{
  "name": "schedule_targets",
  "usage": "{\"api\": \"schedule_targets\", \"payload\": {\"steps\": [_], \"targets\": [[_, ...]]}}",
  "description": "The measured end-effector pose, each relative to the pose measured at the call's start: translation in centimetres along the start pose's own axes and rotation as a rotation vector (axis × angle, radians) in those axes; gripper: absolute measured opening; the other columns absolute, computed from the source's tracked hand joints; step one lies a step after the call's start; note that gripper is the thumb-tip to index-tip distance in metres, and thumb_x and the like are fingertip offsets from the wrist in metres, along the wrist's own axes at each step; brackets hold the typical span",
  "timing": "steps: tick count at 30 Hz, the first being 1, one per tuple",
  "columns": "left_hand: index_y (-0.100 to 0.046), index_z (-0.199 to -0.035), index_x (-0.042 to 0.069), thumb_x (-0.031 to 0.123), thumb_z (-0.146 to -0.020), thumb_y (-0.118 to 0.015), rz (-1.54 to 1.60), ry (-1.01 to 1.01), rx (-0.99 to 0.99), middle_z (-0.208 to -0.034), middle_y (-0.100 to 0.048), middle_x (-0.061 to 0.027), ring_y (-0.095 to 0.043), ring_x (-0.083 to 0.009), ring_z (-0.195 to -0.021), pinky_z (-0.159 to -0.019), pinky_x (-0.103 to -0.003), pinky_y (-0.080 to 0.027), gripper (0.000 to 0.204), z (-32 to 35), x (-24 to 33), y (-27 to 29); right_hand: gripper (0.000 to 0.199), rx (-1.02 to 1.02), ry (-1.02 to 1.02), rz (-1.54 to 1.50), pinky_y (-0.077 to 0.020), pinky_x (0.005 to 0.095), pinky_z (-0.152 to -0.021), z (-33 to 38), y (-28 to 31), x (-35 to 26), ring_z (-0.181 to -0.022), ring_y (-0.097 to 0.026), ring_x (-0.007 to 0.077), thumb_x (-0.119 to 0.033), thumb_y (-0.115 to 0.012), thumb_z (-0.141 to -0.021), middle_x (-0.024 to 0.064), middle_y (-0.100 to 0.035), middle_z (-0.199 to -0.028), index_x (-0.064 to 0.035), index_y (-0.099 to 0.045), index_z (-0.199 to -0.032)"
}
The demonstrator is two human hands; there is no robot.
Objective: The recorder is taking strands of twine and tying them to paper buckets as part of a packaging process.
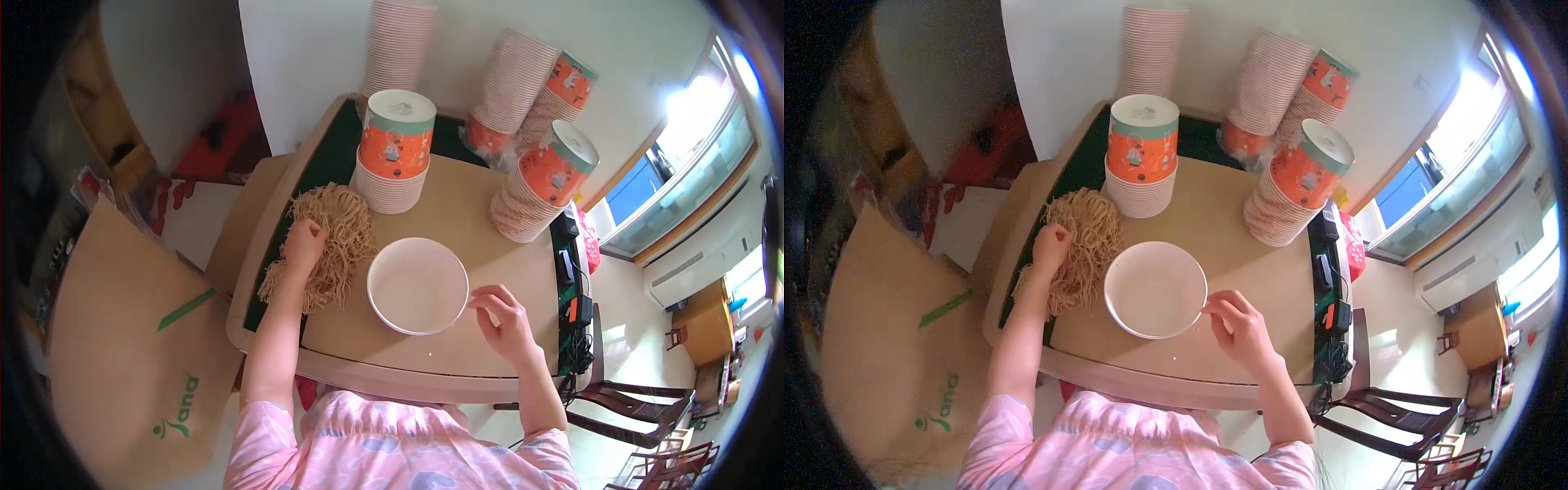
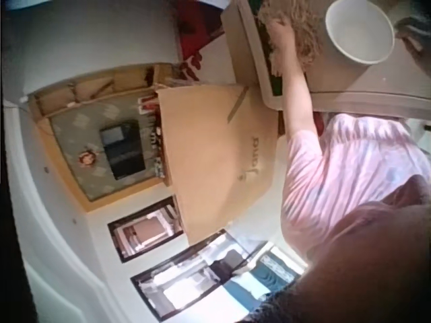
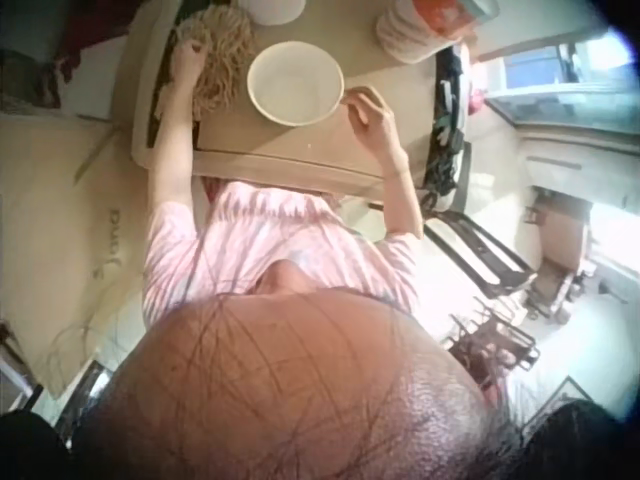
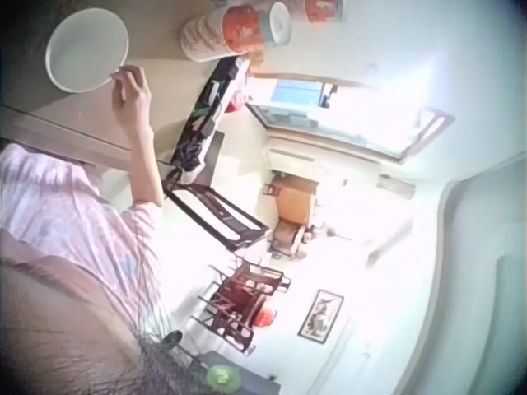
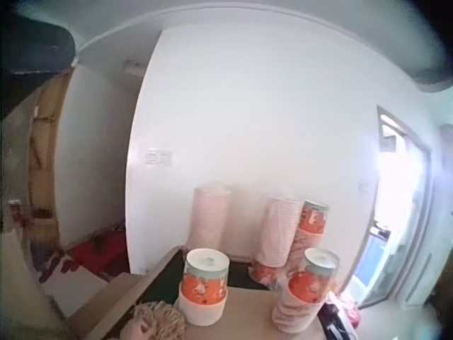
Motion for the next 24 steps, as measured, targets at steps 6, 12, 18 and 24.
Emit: {"api": "schedule_targets", "payload": {"steps": [6, 12, 18, 24], "targets": [[-0.062, -0.086, 0.004, 0.012, -0.085, -0.064, 0.56, -0.065, -0.02, -0.079, -0.061, -0.0003, -0.055, -0.0085, -0.075, -0.07, -0.023, -0.044, 0.008, -1.9, 6.2, 7.5, 0.02, 0.041, -0.035, -0.049, -0.0522, 0.0331, -0.073, 1.3, 1.1, -0.2, -0.088, -0.064, 0.0278, 0.01, -0.057, -0.077, 0.0114, -0.064, -0.097, -0.0036, -0.065, -0.089], [-0.062, -0.09, 0.005, 0.014, -0.091, -0.06, 0.876, -0.298, 0.119, -0.082, -0.062, 0.0003, -0.055, -0.0072, -0.077, -0.073, -0.022, -0.043, 0.009, -1.0, 14.0, 18.6, 0.02, 0.046, 0.012, -0.126, -0.0524, 0.0314, -0.071, 1.3, 0.4, -1.7, -0.084, -0.065, 0.026, 0.011, -0.057, -0.076, 0.0121, -0.065, -0.093, -0.0013, -0.065, -0.09], [-0.055, -0.089, 0.004, 0.015, -0.091, -0.059, 0.936, -0.455, -0.03, -0.078, -0.059, -0.0007, -0.054, -0.0074, -0.071, -0.068, -0.022, -0.045, 0.012, 5.9, 14.8, 19.6, 0.02, -0.031, -0.108, -0.499, -0.054, 0.0307, -0.074, 2.7, -3.3, -4.0, -0.085, -0.066, 0.02, 0.011, -0.054, -0.085, 0.0121, -0.066, -0.093, 0.001, -0.066, -0.097], [-0.066, -0.088, 0.002, 0.007, -0.081, -0.07, 0.424, -0.381, -0.62, -0.083, -0.067, -0.0089, -0.064, -0.0153, -0.072, -0.063, -0.029, -0.051, 0.009, 19.5, 12.1, 9.7, 0.038, -0.265, -0.459, -1.387, -0.0429, 0.0295, -0.098, 4.6, -13.8, -5.3, -0.111, -0.056, 0.015, -0.024, -0.045, -0.101, 0.0109, -0.06, -0.118, 0.0056, -0.053, -0.123]]}}
Point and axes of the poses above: each hand's wrist, its own z-axis away from the middle knuckle, its own y-axis out of the back of the hand, x = y × z, the point moved 4 cm from there along -z, towards the middle knuckle
